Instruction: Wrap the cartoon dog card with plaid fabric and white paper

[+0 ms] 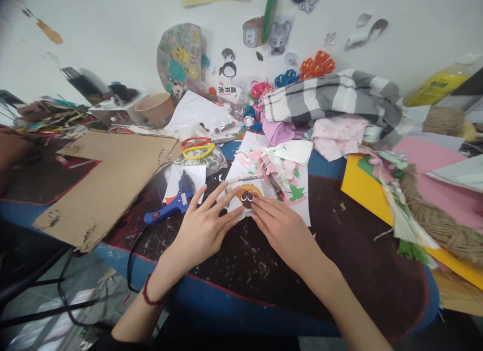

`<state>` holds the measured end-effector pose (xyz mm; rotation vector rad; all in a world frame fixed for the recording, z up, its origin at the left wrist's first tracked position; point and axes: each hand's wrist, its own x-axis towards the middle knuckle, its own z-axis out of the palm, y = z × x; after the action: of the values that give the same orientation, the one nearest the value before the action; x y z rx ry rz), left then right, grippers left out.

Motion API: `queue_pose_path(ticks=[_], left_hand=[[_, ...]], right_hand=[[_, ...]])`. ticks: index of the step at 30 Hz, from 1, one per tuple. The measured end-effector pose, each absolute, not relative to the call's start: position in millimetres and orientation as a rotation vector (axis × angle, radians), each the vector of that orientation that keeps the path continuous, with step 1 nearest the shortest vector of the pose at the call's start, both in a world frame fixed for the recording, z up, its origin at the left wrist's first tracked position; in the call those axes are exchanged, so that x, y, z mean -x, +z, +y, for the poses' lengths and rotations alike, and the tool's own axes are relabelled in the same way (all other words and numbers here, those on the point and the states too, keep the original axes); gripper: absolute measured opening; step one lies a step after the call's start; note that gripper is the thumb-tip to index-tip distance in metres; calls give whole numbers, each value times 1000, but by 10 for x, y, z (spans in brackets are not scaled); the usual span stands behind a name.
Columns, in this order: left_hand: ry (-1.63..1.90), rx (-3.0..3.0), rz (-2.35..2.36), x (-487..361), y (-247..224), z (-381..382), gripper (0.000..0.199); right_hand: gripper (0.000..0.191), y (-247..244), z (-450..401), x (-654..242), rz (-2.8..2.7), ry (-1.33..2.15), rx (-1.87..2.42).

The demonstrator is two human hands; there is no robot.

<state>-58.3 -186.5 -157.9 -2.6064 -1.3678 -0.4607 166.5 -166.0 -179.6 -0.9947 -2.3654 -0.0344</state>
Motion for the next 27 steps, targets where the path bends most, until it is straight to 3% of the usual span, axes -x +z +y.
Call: queue_pose_path(ticks=[27], left_hand=[[-443, 2597, -1360, 564, -1574, -1852, 34]], right_hand=[[30, -1748, -1684, -1714, -2286, -57, 845]])
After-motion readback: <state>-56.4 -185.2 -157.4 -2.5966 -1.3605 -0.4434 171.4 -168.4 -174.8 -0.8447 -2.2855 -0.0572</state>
